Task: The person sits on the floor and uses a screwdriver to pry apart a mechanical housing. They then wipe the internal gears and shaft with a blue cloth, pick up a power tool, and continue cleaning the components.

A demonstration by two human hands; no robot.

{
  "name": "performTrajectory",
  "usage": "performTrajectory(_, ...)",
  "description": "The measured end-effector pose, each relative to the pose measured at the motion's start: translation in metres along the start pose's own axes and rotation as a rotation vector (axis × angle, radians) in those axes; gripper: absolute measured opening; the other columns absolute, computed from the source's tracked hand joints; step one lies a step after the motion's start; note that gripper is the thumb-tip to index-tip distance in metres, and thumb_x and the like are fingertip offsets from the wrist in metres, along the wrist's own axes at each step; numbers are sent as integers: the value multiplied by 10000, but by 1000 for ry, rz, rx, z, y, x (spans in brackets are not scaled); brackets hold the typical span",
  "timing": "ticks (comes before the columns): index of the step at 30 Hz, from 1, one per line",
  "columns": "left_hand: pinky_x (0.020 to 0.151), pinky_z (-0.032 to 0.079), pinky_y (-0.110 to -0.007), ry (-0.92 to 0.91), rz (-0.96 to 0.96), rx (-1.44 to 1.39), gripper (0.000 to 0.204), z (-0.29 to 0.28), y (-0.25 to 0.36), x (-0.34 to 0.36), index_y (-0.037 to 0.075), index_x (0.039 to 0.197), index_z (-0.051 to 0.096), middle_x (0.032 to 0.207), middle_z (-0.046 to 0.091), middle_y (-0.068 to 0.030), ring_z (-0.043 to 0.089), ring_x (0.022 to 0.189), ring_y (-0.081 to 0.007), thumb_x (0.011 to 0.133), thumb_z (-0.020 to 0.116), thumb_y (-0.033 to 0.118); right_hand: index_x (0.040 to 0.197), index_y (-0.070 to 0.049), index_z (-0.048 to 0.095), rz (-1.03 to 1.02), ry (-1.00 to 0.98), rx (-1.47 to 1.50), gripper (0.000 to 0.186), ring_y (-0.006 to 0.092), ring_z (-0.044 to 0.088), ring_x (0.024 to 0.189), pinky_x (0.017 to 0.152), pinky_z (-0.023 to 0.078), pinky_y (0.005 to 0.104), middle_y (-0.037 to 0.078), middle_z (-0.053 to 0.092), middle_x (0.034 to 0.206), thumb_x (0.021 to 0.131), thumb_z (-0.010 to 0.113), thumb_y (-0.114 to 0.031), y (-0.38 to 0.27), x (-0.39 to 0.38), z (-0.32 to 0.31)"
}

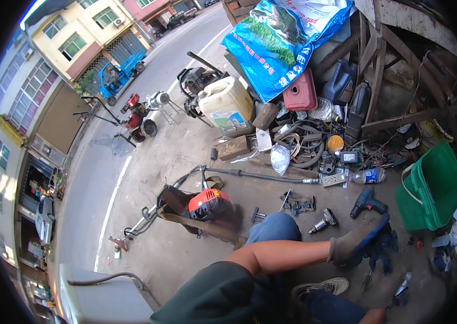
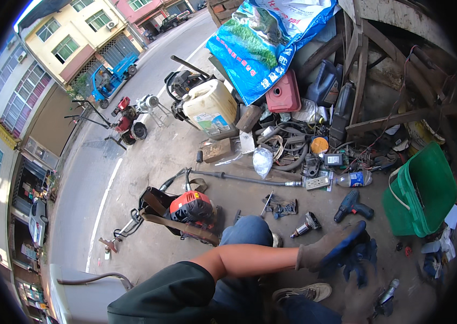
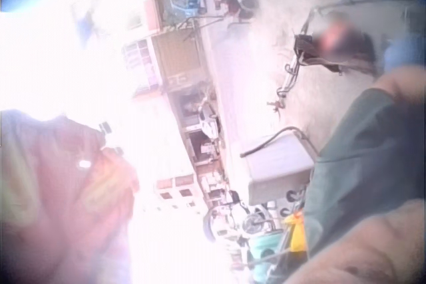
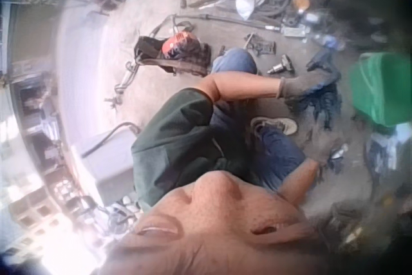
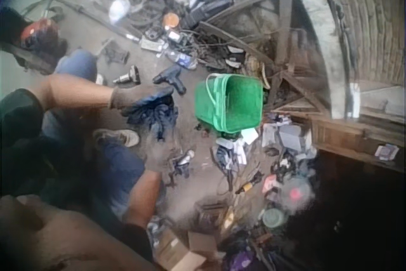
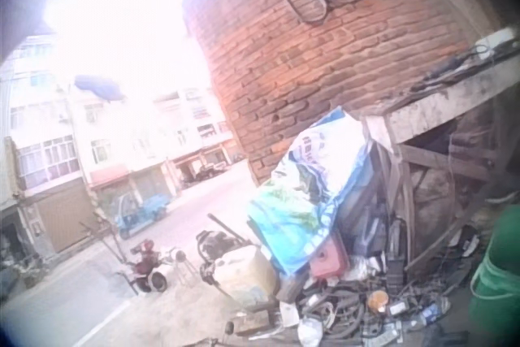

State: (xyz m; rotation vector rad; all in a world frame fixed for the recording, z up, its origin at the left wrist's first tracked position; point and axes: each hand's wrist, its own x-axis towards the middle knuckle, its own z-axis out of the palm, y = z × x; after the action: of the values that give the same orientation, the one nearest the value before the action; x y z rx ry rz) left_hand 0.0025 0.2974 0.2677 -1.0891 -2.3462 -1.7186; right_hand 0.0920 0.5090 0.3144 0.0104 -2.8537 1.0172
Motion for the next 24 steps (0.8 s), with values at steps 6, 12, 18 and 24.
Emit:
performTrajectory(6,1025,515,-408,47,-503,-545,711,-11,28,17,24,1553,412,1369,604,-176,614,1217,-262,944,755,155,1466,60,537,227,82,1007,458,267,685,1154,986,566,379,180,638,1398,1101,529,-217,-3,8,-10)
performTrajectory(12,1089,486,-431,-146,-157,108,1217,-29,66,25,8,1543,416,1399,585,-212,606,1306,-352,585,1027,443,1533,44,482,349,-149,1287,565,219,571,1344,1141,456,365,154,579,1484,1047,642,-193,-16,8,-12)
performTrajectory(18,977,550,-334,-61,-581,-678,611,-34,62,31,-23,1435,530,1281,692,-120,672,1120,-183,917,796,160,1546,11,477,361,-117,1776,535,221,631,1285,1045,557,355,136,596,1459,1059,580,-184,-18,16,-9)
performTrajectory(24,935,588,-320,166,-665,-983,336,-26,40,28,-49,1353,598,1196,710,-106,704,1025,-172,1081,594,149,1519,29,486,348,-118,1908,490,275,680,1213,915,625,414,169,610,1451,1084,509,-195,-12,11,-7)
